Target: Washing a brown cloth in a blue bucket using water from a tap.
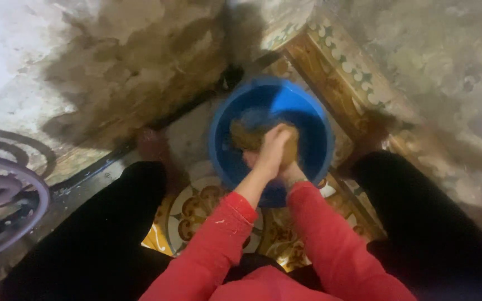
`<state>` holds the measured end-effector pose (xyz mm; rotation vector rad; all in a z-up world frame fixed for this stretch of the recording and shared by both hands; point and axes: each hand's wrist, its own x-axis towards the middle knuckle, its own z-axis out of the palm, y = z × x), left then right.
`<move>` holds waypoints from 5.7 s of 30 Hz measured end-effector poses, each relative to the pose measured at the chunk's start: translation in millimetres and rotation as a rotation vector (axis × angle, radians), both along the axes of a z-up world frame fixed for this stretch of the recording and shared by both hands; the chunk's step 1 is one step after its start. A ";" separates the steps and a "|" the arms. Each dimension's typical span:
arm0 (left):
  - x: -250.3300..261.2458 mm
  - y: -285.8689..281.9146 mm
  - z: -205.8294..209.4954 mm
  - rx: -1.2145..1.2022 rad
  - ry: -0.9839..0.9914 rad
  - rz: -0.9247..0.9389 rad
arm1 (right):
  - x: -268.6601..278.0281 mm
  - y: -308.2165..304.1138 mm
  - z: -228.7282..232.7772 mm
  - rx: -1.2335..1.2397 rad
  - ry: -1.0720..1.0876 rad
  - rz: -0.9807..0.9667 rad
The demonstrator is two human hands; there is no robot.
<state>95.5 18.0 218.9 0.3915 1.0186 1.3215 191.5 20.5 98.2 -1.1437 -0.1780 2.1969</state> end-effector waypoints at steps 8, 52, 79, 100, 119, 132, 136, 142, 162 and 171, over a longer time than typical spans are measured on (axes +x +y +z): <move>-50.3 1.9 -13.9 0.160 0.711 0.366 | -14.4 7.8 49.3 0.162 0.266 -0.250; -36.8 3.1 -13.4 0.081 1.050 0.271 | 11.8 21.2 12.0 0.196 0.000 -0.083; -21.3 -0.7 -223.0 -0.051 1.308 -0.457 | -10.9 -14.0 35.0 -0.248 -0.450 0.133; -3.2 -35.3 5.1 -0.057 1.220 -0.270 | 14.1 -4.5 -53.9 0.234 0.377 -0.110; -72.2 54.9 -23.7 -0.103 0.076 -0.176 | 28.0 -4.5 166.2 0.679 -0.382 0.511; -25.1 -5.0 5.8 0.027 1.183 -0.053 | 24.0 -15.8 22.0 0.159 -0.115 -0.093; -77.6 31.5 -70.7 0.038 1.245 0.086 | 14.3 -6.1 105.3 0.372 -0.299 0.075; -106.8 29.5 -112.4 -0.101 1.415 -0.190 | 22.5 5.8 111.9 0.960 -1.064 0.215; -21.6 -19.6 -199.8 -0.078 0.519 -0.190 | 15.9 -24.5 -9.0 -0.161 -0.145 0.156; 20.2 -33.2 17.0 0.184 0.951 -0.124 | 21.2 19.8 34.3 0.270 0.532 0.031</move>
